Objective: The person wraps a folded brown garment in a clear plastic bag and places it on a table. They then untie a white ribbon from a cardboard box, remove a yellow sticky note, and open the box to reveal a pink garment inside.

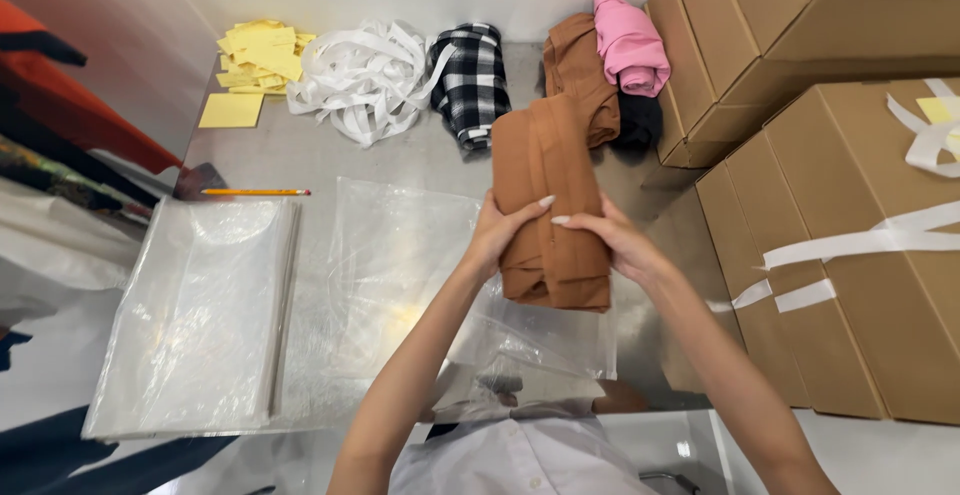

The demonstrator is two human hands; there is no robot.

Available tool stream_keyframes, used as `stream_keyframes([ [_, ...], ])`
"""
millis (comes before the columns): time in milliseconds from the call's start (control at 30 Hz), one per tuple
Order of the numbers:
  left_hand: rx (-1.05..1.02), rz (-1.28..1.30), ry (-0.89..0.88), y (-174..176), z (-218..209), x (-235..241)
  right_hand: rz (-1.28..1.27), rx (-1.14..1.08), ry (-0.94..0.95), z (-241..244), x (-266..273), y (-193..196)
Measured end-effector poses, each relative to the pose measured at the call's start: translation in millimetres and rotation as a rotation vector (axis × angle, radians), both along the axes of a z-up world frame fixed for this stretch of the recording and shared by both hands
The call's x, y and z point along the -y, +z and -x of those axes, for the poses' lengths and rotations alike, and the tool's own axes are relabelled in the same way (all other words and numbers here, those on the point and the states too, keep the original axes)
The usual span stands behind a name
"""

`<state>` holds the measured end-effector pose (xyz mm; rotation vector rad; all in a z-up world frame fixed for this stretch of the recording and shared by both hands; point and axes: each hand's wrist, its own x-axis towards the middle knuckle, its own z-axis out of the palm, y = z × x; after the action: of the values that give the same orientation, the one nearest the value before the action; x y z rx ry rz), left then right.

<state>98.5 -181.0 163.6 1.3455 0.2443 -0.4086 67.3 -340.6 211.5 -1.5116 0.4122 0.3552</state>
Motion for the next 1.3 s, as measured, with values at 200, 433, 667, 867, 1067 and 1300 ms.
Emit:
stream_keyframes([
  [200, -0.049, 0.087, -0.006, -19, -55, 2, 0.089, 0.01, -0.024, -40, -5, 1],
  [433, 0.065, -0.013, -0.095, -23, -152, 11, 0.262, 0.187, -0.079, -172, 27, -46],
  [667, 0.152, -0.064, 0.041, -103, -215, 1, 0.547, 0.336, -0.115, -325, 76, -133],
  [867, 0.053, -0.069, 0.023, -124, -211, -20, 0.788, 0.198, -0.195, -346, 84, -167],
  [1067, 0.054, -0.047, 0.077, -110, -190, -32, 0.994, 0.242, -0.155, -310, 64, -141],
  [1300, 0.089, -0.08, 0.152, -83, -139, -50, 0.958, 0.368, -0.103, -231, 40, -94],
])
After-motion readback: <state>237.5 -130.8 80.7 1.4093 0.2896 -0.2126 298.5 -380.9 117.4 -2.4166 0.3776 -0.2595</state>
